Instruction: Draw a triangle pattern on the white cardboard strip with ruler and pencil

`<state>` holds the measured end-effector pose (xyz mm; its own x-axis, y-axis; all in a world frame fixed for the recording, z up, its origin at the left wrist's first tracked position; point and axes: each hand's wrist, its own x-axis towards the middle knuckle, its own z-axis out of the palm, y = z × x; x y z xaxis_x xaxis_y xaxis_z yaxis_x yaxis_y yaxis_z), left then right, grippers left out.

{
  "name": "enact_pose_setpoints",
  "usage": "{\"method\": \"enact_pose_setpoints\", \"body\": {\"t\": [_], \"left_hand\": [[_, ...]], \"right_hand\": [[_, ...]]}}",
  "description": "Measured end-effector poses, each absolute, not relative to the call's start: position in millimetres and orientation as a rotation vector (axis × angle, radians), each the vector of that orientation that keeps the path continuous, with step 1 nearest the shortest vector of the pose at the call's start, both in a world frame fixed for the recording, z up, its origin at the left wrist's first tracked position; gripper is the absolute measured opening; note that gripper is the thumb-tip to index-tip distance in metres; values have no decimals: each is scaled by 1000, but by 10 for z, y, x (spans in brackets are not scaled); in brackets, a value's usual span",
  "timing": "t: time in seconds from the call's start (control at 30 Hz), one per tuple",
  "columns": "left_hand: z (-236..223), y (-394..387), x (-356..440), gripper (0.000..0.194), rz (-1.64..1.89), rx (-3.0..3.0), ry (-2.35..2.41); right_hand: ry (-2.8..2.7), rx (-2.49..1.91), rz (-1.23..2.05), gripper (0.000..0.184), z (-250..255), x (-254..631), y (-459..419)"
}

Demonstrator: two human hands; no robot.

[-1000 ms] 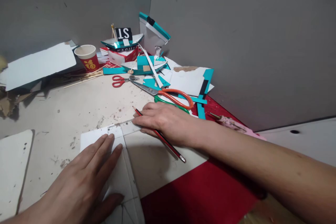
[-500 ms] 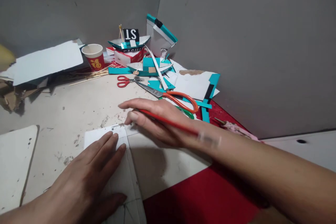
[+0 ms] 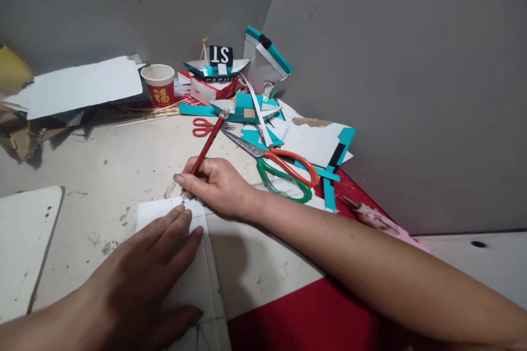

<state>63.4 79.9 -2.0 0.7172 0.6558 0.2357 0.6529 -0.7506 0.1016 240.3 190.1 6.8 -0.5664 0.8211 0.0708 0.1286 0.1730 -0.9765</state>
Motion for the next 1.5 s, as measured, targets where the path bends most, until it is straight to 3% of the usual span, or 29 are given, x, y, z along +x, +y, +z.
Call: {"method": "enact_pose_setpoints", "body": {"t": [0.5,1.5], "left_hand": [[21,810,655,78,357,2957,1118],[-28,814,646,80,383,2917,1080]], "right_hand": [[-2093,-838,1186,23,62,2415,1916],[-2145,-857,1080,23,36,2414,1914]]}}
